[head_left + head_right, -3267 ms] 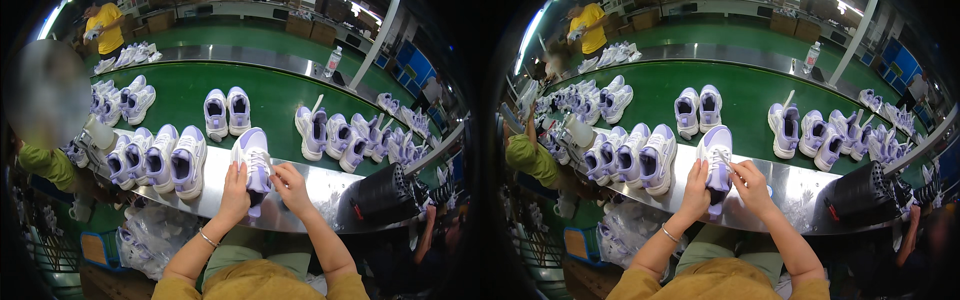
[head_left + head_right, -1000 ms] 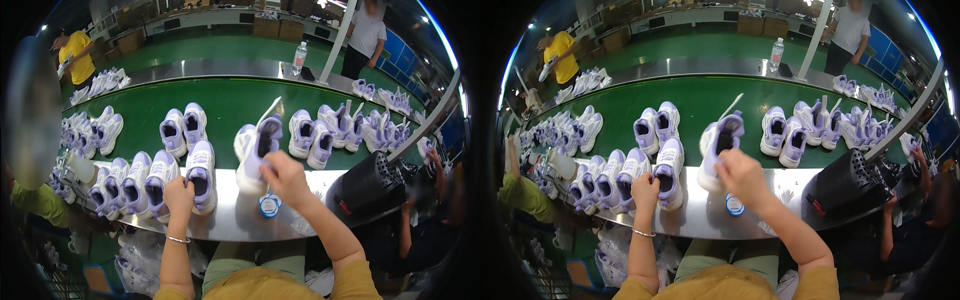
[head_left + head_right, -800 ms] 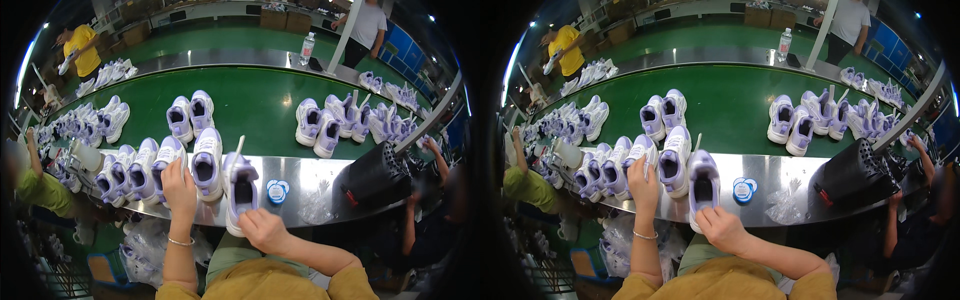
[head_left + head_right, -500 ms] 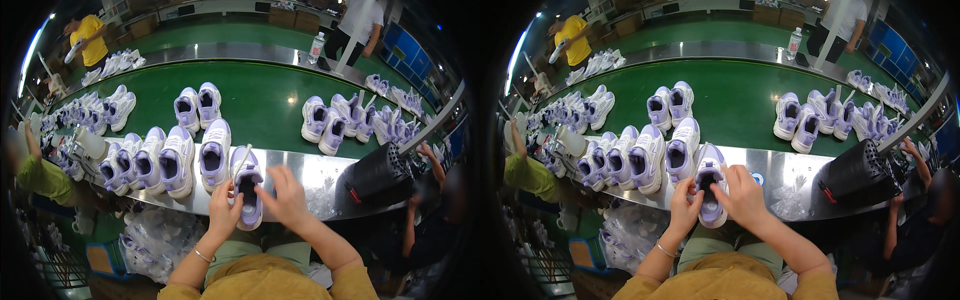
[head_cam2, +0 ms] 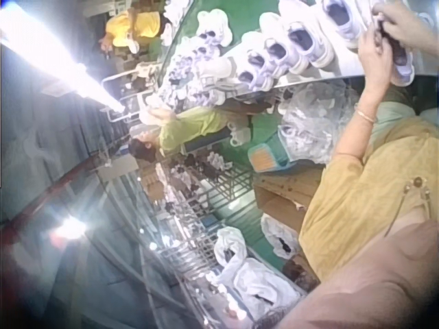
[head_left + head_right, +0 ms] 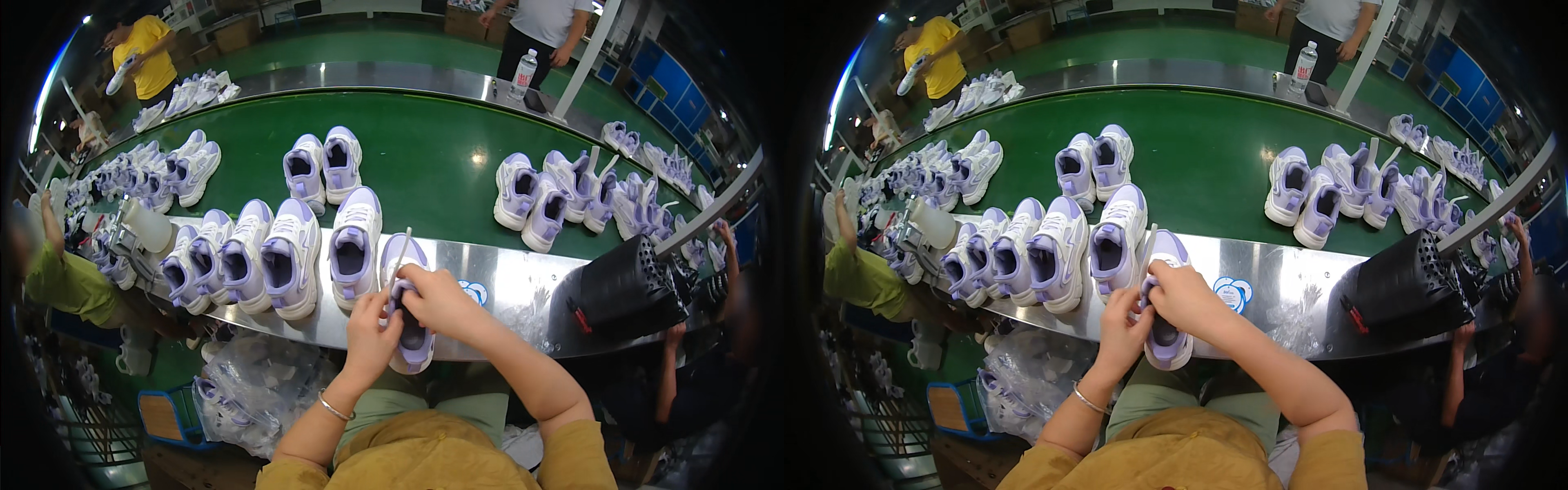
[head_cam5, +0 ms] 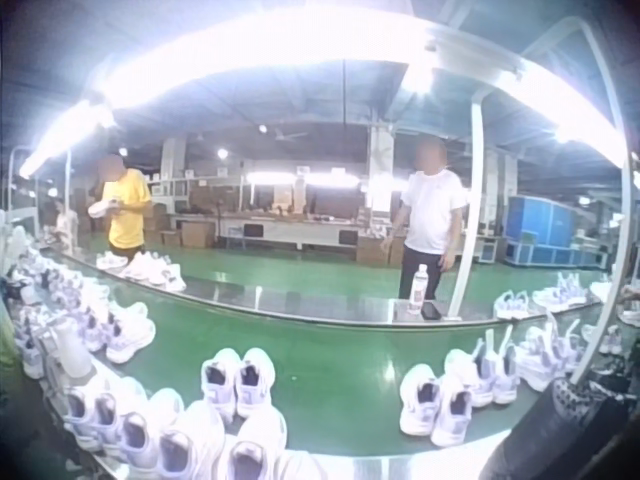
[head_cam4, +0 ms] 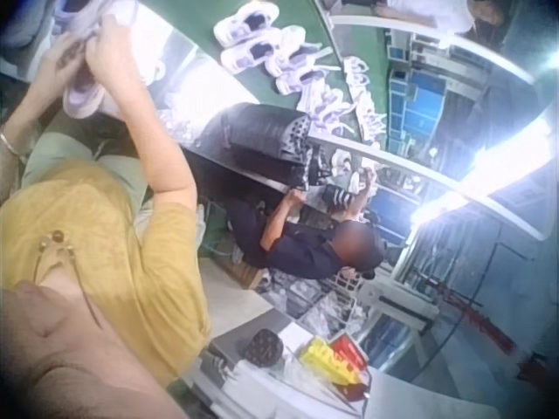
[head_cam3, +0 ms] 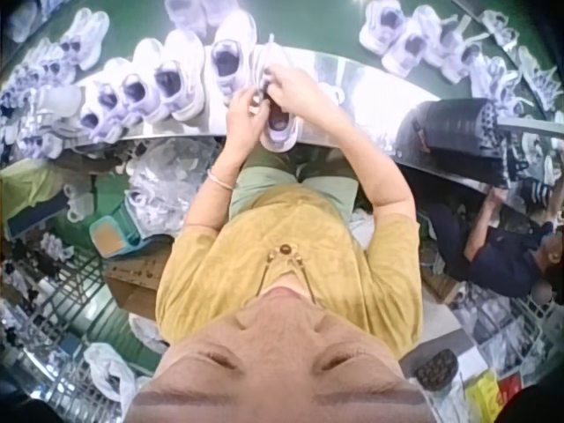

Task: The person tags shoes on a conveyor belt by threading plastic fasteners through circular tags and attaching them to the heel loops of the shoes by hand.

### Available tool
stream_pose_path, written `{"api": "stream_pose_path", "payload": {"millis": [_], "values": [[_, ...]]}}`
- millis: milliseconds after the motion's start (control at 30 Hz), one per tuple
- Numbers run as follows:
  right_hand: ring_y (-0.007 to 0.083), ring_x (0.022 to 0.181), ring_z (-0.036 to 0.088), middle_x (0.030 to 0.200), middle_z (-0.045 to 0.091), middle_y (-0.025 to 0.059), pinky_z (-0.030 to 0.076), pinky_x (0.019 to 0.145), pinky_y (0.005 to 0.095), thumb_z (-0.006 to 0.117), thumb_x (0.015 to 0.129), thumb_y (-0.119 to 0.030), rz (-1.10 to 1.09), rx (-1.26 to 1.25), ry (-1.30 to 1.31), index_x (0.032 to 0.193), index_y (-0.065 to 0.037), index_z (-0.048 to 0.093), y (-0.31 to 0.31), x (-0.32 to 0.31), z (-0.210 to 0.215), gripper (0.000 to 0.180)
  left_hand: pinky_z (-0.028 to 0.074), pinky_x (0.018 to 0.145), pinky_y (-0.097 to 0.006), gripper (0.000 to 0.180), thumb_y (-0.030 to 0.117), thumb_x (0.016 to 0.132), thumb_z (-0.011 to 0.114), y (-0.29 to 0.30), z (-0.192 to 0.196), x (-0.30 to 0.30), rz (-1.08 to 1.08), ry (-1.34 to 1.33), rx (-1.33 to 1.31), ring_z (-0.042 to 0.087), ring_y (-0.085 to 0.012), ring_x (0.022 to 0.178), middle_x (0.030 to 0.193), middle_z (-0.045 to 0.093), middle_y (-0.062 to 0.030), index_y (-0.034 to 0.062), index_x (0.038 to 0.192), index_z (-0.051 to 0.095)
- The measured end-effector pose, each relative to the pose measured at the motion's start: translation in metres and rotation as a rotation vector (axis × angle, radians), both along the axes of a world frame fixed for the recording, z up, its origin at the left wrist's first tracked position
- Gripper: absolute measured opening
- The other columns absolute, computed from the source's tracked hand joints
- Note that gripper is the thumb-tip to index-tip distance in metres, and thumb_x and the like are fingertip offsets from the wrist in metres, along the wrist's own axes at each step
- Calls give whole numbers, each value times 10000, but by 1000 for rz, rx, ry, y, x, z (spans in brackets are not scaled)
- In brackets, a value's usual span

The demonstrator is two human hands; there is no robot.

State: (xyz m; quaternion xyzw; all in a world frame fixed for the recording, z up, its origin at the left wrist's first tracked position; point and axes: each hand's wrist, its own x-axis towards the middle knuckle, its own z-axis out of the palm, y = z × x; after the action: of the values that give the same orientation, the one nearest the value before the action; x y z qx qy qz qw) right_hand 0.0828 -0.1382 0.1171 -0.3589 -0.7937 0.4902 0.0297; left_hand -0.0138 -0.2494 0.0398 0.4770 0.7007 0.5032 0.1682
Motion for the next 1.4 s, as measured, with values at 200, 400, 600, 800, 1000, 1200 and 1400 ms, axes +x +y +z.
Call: {"api": "stream_pose_path", "payload": {"millis": [200, 400, 600, 800, 1000, 1200, 1400], "values": [[295, 634, 605, 707, 564, 144, 482, 493, 379, 591, 729, -95, 414, 878, 57, 951, -37, 589, -10, 32, -20, 229, 495, 530, -256, 491, -24, 769, 614, -6, 4, -9, -68, -101, -2, 557, -184, 733, 946, 540, -115, -8, 1246, 500], [210, 556, 518, 669, 515, 87, 425, 431, 280, 604, 669, -125, 456, 1344, -23, 1004, 28, 601, -38, 26, -37, 368, 505, 686, -312, 698, -40, 712, 663, -5, 6, -15, -282, 45, -82, 539, -249, 905, 1133, 450, -161, -39, 1339, 355], [233, 638, 569, 784, 542, 140, 469, 511, 299, 592, 751, -54, 368, 919, 207, 1192, 20, 532, -29, 76, 0, 451, 457, 752, -368, 688, 54, 632, 762, -12, 34, -1, -89, 503, 87, 515, -303, 898, 1084, 465, -149, 19, 1256, 475], [206, 747, 603, 874, 570, 122, 481, 647, 309, 617, 814, -8, -131, 468, 540, 1171, -3, 543, 34, 37, 4, 364, 448, 651, -360, 287, 0, 635, 703, 10, 32, 1, -256, 616, 129, 538, -268, 773, 862, 536, -99, 36, 898, 594], [178, 763, 592, 865, 605, 81, 472, 659, 276, 589, 825, 32, 152, 209, 683, 920, 3, 616, 53, 27, -3, 102, 455, 661, -375, 232, -54, 648, 638, -3, 26, -11, -176, 558, 179, 550, -292, 776, 842, 557, -108, 29, 856, 577], [228, 829, 618, 953, 652, 97, 489, 696, 298, 603, 773, 83, 143, 477, 688, 938, -5, 626, 25, 51, -43, 188, 468, 707, -375, 238, -112, 677, 581, -13, 14, -29, -49, 357, 195, 561, -317, 815, 880, 578, -142, -2, 887, 555], [241, 731, 604, 934, 646, 104, 513, 623, 309, 603, 664, -9, 160, 891, 689, 904, 13, 619, -14, 54, -58, 242, 467, 698, -360, 245, -129, 678, 564, -16, 7, -30, 34, 304, 192, 561, -300, 787, 870, 578, -137, 1, 885, 552]]}}
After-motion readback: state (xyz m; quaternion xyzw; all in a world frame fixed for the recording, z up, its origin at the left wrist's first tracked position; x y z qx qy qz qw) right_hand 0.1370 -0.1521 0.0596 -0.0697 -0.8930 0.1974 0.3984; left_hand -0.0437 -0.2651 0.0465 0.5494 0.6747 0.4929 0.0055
